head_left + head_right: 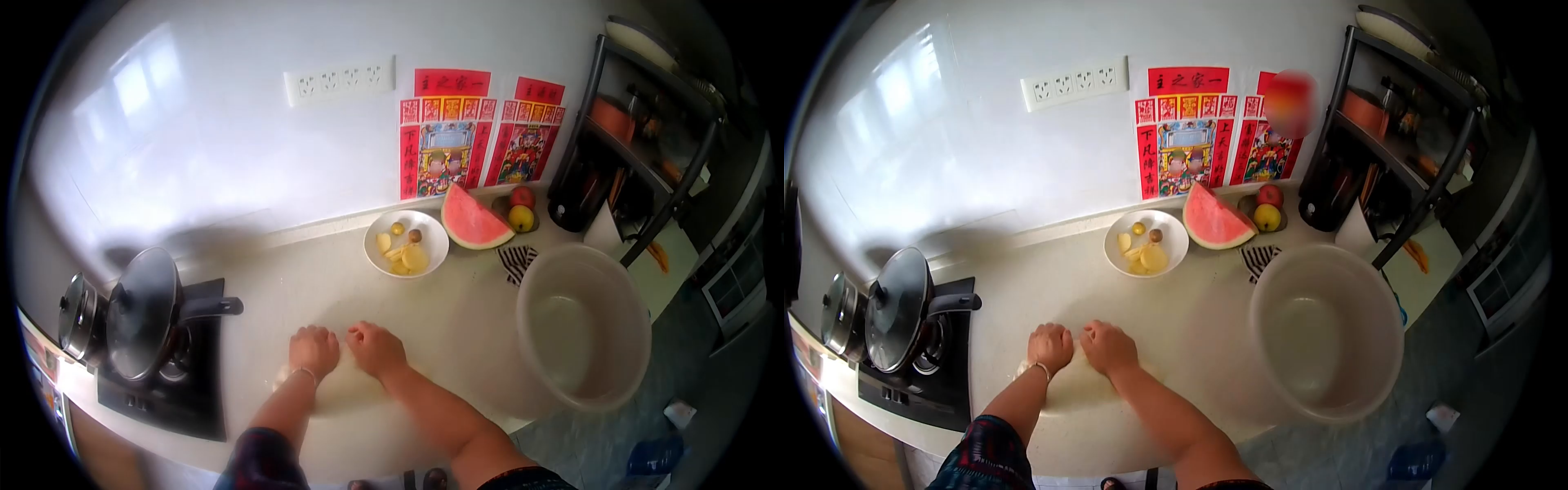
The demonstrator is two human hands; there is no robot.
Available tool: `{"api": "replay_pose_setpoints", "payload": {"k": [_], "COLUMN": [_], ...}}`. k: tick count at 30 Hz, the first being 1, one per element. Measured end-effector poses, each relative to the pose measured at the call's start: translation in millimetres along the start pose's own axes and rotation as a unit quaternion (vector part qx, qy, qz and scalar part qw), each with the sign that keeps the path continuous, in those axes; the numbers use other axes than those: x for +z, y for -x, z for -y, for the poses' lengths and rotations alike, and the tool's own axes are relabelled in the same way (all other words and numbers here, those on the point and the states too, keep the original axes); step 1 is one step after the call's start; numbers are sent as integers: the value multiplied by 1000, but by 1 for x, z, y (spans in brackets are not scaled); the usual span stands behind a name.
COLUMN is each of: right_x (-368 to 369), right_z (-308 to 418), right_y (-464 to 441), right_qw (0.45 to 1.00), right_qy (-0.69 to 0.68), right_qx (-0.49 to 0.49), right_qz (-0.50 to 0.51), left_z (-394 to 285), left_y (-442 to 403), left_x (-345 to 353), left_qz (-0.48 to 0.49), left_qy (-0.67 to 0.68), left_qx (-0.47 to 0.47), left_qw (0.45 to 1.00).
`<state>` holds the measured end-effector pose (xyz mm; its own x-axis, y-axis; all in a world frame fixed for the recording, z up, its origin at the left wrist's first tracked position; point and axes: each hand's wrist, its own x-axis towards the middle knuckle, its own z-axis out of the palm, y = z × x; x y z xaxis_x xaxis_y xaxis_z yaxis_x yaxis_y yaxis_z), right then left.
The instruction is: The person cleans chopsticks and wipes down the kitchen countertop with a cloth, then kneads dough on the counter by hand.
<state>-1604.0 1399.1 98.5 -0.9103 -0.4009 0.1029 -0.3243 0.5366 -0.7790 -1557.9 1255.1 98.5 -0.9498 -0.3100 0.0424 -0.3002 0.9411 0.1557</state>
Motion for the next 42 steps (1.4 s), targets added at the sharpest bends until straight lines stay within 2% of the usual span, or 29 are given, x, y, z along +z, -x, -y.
{"api": "replay_pose_setpoints", "payload": {"k": [3, 5, 7, 9, 10, 12, 13, 14, 15, 16, 17, 18, 19, 22, 25, 27, 29, 31, 32, 36, 42], "right_x": [7, 15, 16, -2, -2, -21, -42, -41, -36, -28, -15, 2, 15, 22, 21, 19, 19, 20, 19, 19, 19], "right_z": [-6, -16, -24, -7, -17, -1, 38, 56, 72, 80, 75, 62, 54, 46, 40, 38, 34, 31, 31, 25, 18], "right_y": [-15, -22, -7, 28, 35, 51, 61, 79, 94, 108, 121, 139, 155, 166, 146, 128, 111, 96, 89, 68, 52], "right_qw": [999, 999, 996, 996, 975, 975, 982, 981, 985, 982, 982, 975, 944, 936, 928, 941, 944, 947, 949, 951, 957], "right_qy": [8, 29, 23, 59, 153, 166, 91, 88, 136, 185, 184, 197, 206, 197, 212, 211, 225, 233, 238, 240, 229], "right_qx": [34, 36, -43, -71, -160, -106, 34, 43, 38, 31, 35, -61, -154, -180, -205, -184, -168, -152, -141, -135, -125], "right_qz": [3, -28, -74, -5, 9, 98, 161, 167, 100, 32, 36, -86, -206, -231, -229, -191, -174, -159, -151, -138, -128], "left_z": [3, 1, -1, -16, -16, -4, 4, 13, 22, 32, 39, 43, 47, 49, 50, 54, 58, 60, 61, 67, 68], "left_y": [-17, -18, -1, 27, 41, 73, 87, 99, 114, 129, 140, 150, 159, 161, 120, 87, 62, 42, 33, 10, 1], "left_x": [7, 5, 8, -9, -13, -22, -35, -51, -59, -65, -69, -71, -65, -54, -41, -32, -23, -27, -26, -21, -26], "left_qz": [-13, -81, -175, -24, -19, -3, -4, 6, 16, -12, -45, -34, -50, -35, -73, 8, 28, 216, 245, 322, 384], "left_qy": [21, 11, 8, -1, 15, 34, 42, 108, 109, 159, 208, 196, 174, 191, 196, 239, 262, 361, 371, 400, 343], "left_qx": [-36, -47, -17, -100, -70, 5, 53, 87, 85, 156, 226, 234, 242, 249, 246, 220, 213, 98, 79, 57, 132], "left_qw": [999, 995, 984, 995, 997, 999, 998, 990, 990, 975, 951, 952, 953, 949, 946, 946, 941, 902, 892, 856, 847]}}
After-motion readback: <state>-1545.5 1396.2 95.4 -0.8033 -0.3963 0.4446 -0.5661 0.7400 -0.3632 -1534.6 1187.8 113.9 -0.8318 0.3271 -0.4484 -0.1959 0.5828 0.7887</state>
